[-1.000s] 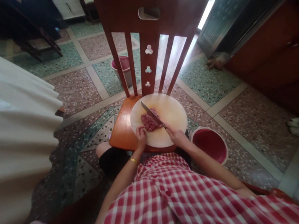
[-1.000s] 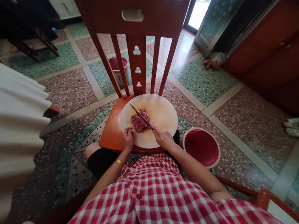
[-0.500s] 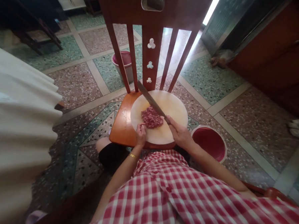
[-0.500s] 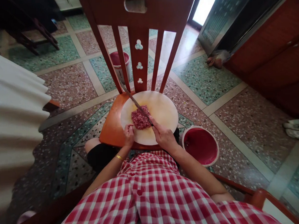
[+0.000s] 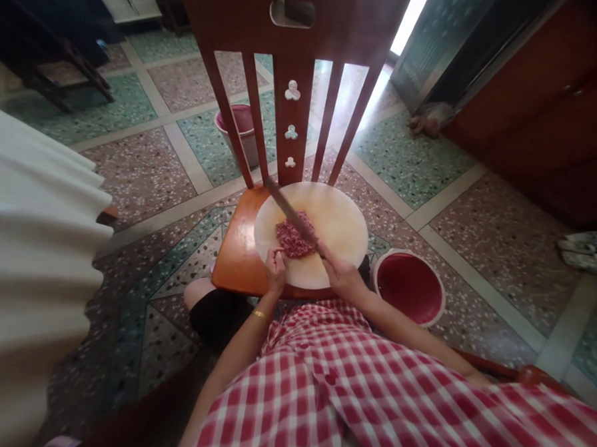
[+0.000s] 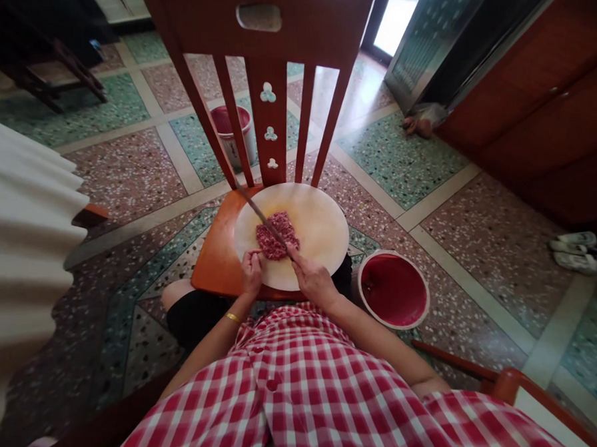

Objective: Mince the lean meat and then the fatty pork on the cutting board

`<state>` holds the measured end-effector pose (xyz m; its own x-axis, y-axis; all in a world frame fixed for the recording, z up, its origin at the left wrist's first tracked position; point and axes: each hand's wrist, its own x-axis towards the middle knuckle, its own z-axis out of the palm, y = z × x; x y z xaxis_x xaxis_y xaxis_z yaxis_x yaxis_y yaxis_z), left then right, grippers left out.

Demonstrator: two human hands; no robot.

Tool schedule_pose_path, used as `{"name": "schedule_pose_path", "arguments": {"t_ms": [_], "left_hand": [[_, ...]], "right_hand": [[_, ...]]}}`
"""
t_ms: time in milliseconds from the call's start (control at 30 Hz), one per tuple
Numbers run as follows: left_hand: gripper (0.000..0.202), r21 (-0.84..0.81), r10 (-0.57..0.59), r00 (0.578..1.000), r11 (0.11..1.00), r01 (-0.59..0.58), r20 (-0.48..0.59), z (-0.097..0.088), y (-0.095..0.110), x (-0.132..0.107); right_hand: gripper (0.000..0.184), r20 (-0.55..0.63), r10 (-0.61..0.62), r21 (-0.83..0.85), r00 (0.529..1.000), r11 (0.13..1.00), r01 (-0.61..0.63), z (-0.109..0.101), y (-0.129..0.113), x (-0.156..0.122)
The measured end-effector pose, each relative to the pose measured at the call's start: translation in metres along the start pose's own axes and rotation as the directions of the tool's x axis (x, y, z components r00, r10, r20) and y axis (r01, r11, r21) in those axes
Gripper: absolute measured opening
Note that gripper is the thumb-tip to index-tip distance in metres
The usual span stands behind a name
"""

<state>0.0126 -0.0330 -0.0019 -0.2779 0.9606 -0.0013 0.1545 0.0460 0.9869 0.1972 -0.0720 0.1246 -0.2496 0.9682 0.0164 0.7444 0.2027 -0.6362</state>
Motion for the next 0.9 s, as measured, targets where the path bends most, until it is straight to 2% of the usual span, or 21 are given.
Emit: {"name": "schedule_pose_path", "arguments": {"t_ms": [67,133,267,333,367,467,533,667,733,767,900], "left_hand": [[0.022,0.013,0.003,1.0,1.0,-0.003,-0.005,0.0,0.001,0.0],[0.022,0.015,-0.002,1.0,1.0,0.002,-0.004,0.0,0.001,0.0],[0.022,0.002,-0.017,1.0,1.0,0.017,-0.006,0.002,-0.002,0.0],[0.021,0.003,-0.016,1.0,1.0,0.016,-0.015,0.002,-0.002,0.0],[0.021,0.005,-0.014,1.0,1.0,0.014,-0.017,0.002,-0.003,0.0],[0.021,0.013,-0.002,1.0,1.0,0.002,-0.006,0.001,-0.002,0.0],[0.021,0.008,0.001,1.0,1.0,-0.002,0.008,0.0,-0.001,0.0],[0.021,0.001,0.003,1.0,1.0,-0.003,0.022,0.0,0.0,-0.001],[0.021,0.011,0.008,1.0,1.0,-0.009,0.023,0.001,0.001,-0.001],[0.021,0.019,0.01,1.0,1.0,-0.01,0.023,0.001,0.001,-0.001],[0.021,0.058,0.014,1.0,0.998,-0.015,0.02,0.0,0.004,-0.001]], "right_hand": [[0.046,0.104,0.085,-0.041,0.991,0.996,-0.081,0.008,0.006,-0.003],[0.045,0.133,0.117,-0.044,0.984,0.993,-0.112,0.004,0.007,-0.003],[0.047,-0.039,-0.023,0.023,0.999,0.999,0.024,-0.013,-0.005,0.002],[0.048,-0.1,-0.038,0.012,0.994,0.999,0.04,-0.01,-0.005,0.007],[0.048,-0.083,-0.015,-0.004,0.996,1.0,0.014,-0.005,-0.002,0.008],[0.047,0.073,0.108,-0.051,0.991,0.993,-0.105,0.007,0.011,0.011],[0.045,0.111,0.127,-0.03,0.986,0.992,-0.124,0.002,0.012,0.01],[0.047,-0.057,0.019,0.051,0.998,0.999,-0.016,-0.02,-0.002,0.011],[0.048,-0.129,0.015,0.033,0.992,0.999,-0.011,-0.017,-0.004,0.014],[0.048,-0.117,0.033,0.01,0.993,0.999,-0.032,-0.012,-0.001,0.015],[0.046,0.087,0.141,-0.053,0.986,0.989,-0.137,0.004,0.013,0.016]]}}
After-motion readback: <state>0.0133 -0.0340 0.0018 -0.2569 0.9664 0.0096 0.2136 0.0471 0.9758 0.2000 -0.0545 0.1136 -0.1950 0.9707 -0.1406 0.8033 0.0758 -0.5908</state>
